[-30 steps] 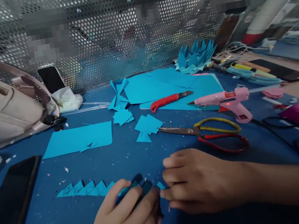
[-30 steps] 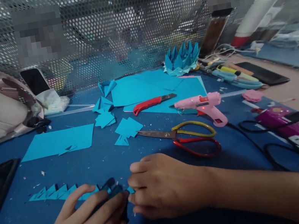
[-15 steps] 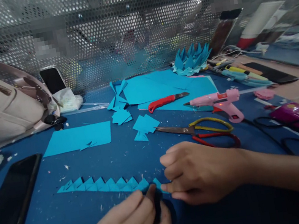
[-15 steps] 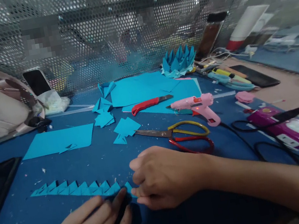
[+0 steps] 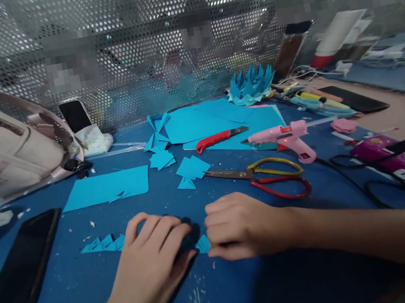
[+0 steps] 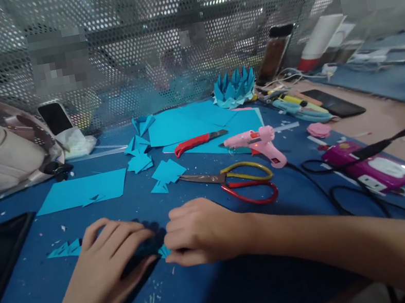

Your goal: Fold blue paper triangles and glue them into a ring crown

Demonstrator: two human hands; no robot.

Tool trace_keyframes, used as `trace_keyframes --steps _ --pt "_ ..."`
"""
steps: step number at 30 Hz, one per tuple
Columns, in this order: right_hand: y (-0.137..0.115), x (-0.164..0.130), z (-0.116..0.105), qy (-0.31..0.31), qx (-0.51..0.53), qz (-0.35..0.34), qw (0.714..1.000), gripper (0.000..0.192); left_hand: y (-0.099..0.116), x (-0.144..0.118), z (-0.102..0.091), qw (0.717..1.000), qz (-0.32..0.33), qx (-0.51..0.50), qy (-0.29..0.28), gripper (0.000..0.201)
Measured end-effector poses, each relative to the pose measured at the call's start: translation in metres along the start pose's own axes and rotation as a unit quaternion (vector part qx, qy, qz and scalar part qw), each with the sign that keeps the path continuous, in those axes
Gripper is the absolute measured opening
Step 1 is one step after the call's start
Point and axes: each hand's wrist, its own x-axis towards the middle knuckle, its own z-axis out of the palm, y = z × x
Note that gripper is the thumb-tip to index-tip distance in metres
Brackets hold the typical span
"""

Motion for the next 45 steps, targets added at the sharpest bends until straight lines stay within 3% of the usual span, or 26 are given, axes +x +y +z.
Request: trace_keyframes --steps 5,8,15,21,27,33,40,45 --pt "-0.005 0.001 0.003 -0.005 0.103 0.087 0.991 0.014 -0.002 0.002 0.000 0.996 -0.052 -0.033 -0.071 0.009" --pt "-0.009 0.002 0.002 0.001 0.162 0.150 0.975 0.011 -0.002 0.001 0.000 0.994 -0.058 -0.065 -0.065 0.006" --pt "-0.014 0.002 0.006 0.028 0.237 0.218 0.946 0.027 -0.005 0.002 0.001 0.991 -0.060 -0.108 -0.055 0.010" --pt "-0.016 0.004 0.005 0.033 0.275 0.273 0.921 0.017 -0.010 0.001 0.002 0.991 -0.051 -0.116 -0.044 0.015" --pt "-0.015 0.006 0.004 0.046 0.269 0.275 0.922 0.010 -0.009 0.003 0.003 0.983 -0.072 -0.164 -0.048 0.021" --pt "-0.013 0.008 0.004 0.070 0.280 0.289 0.913 0.009 -0.010 0.007 0.003 0.958 -0.159 -0.232 -0.047 0.023" --pt "-0.017 0.013 0.000 0.053 0.272 0.312 0.909 0.008 -0.014 0.012 0.001 0.922 -0.257 -0.257 -0.133 0.017" --pt "-0.018 0.014 0.001 0.044 0.271 0.316 0.908 0.008 -0.013 0.015 -0.004 0.909 -0.281 -0.268 -0.151 0.012"
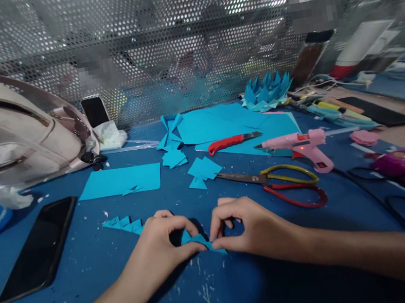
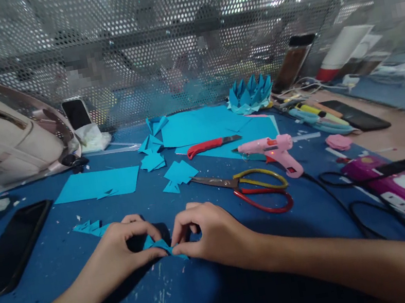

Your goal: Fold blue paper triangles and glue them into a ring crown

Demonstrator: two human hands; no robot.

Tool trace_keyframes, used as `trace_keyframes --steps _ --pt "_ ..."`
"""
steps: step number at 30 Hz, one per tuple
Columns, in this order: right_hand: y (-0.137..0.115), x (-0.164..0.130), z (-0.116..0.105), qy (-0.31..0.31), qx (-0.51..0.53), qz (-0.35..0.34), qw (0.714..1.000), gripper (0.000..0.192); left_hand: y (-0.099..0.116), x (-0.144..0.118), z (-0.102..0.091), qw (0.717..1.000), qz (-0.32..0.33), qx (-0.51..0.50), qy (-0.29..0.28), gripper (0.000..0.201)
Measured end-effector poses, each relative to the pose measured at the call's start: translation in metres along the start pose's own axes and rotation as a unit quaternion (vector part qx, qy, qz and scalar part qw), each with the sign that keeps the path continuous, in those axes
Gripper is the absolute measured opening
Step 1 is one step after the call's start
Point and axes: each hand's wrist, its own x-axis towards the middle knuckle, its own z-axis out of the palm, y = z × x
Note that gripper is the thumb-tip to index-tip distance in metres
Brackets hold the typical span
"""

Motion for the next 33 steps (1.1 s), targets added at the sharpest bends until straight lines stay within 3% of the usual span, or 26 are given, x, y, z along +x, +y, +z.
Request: trace_keyframes --steps 14,25,33 --pt "0.000 -0.001 0.003 0.002 -0.016 0.000 1.000 0.007 0.004 -0.001 0.001 0.999 -0.020 -0.040 0.007 0.009" --pt "0.003 -0.004 0.004 0.020 -0.044 -0.061 0.997 0.009 -0.001 -0.005 0.009 0.994 0.053 -0.049 0.077 0.015" --pt "0.006 -0.004 0.002 0.041 -0.091 -0.112 0.989 0.005 0.000 -0.007 0.012 0.993 0.069 -0.052 0.084 0.018"
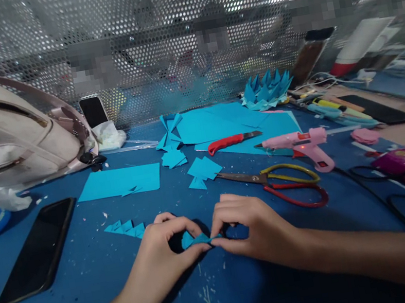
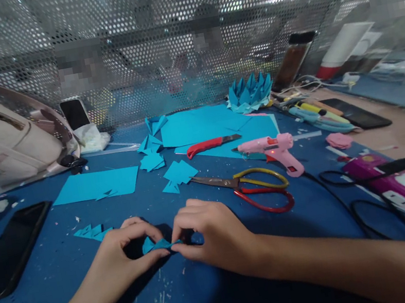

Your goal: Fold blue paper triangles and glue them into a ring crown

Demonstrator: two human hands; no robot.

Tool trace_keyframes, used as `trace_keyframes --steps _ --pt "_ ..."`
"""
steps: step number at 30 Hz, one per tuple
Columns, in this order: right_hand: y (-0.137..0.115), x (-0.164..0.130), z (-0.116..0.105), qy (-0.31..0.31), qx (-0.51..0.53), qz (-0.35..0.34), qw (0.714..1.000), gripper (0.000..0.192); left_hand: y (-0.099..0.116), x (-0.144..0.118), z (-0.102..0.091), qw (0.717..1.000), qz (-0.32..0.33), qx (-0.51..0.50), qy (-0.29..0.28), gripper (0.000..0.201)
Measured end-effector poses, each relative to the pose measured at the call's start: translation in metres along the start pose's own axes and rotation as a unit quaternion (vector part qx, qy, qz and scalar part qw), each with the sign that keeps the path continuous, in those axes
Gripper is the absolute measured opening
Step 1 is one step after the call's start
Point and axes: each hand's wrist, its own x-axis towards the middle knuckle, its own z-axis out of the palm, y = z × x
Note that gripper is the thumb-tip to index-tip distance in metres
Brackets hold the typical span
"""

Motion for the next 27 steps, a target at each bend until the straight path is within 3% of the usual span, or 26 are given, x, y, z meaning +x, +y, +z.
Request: trace_keyframes --steps 6,13,17,23,27 --pt "-0.002 0.000 -0.004 0.005 -0.099 -0.074 0.992 0.008 0.007 0.000 -0.003 0.999 0.024 0.019 -0.042 0.011" --pt "-0.004 -0.002 -0.003 0.007 -0.219 -0.141 0.965 0.021 0.009 -0.003 0.000 0.998 0.048 0.038 -0.026 0.016" --pt "-0.002 -0.003 -0.004 -0.013 -0.269 -0.170 0.948 0.022 0.009 -0.007 0.002 0.992 0.102 0.068 -0.013 0.014" --pt "0.000 -0.004 -0.006 -0.029 -0.261 -0.194 0.945 0.019 0.006 -0.009 0.001 0.976 0.170 0.137 -0.005 0.015" --pt "0.000 -0.005 -0.006 -0.032 -0.253 -0.189 0.948 0.014 0.004 -0.011 0.001 0.941 0.251 0.227 0.011 0.017"
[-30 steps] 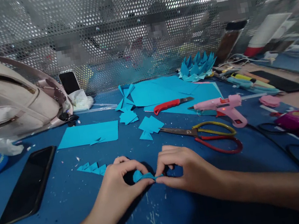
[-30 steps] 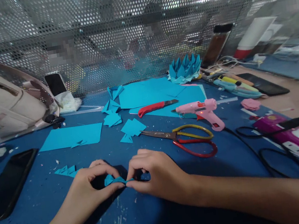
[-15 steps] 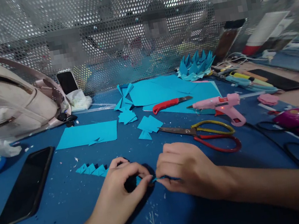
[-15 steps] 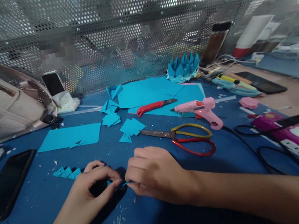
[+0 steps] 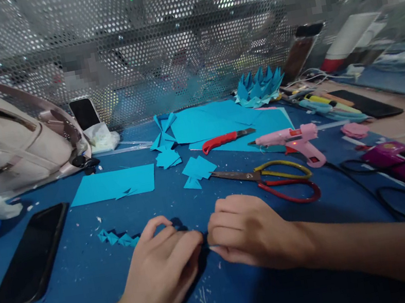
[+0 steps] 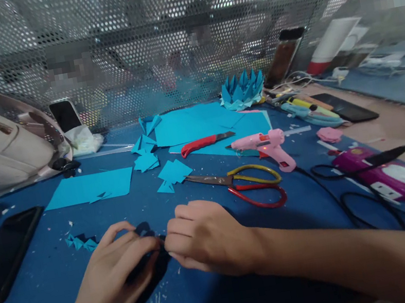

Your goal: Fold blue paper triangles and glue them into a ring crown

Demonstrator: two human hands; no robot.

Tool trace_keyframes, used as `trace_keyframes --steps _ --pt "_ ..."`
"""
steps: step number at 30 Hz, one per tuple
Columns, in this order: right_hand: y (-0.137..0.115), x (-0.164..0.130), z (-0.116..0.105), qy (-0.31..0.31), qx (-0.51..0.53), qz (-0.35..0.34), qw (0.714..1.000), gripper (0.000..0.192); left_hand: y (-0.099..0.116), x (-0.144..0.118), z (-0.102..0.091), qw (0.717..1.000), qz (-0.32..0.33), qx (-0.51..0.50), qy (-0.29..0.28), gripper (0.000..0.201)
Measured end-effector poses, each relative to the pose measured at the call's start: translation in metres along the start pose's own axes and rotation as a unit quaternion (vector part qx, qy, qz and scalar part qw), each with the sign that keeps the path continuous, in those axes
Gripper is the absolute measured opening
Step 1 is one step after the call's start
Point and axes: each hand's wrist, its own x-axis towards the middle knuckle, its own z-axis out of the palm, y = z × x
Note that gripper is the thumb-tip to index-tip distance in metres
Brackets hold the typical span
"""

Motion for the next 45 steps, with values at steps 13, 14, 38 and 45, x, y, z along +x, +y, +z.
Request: trace_keyframes --steps 13,14,38,45 --pt "0.003 -0.002 0.000 -0.009 0.045 0.003 0.999 0.012 -0.002 -0.005 0.001 0.998 0.060 0.005 0.011 0.016" --pt "0.003 -0.002 0.000 -0.009 0.054 0.003 0.998 0.012 -0.003 -0.006 0.001 0.998 0.064 0.005 0.009 0.018" --pt "0.027 -0.002 0.002 -0.008 0.305 0.079 0.949 0.012 -0.009 -0.009 0.003 0.998 0.052 -0.037 0.011 0.022" --pt "0.047 -0.012 -0.040 -0.134 0.206 0.210 0.946 0.023 -0.012 -0.009 0.001 0.997 0.069 -0.032 -0.003 0.020"
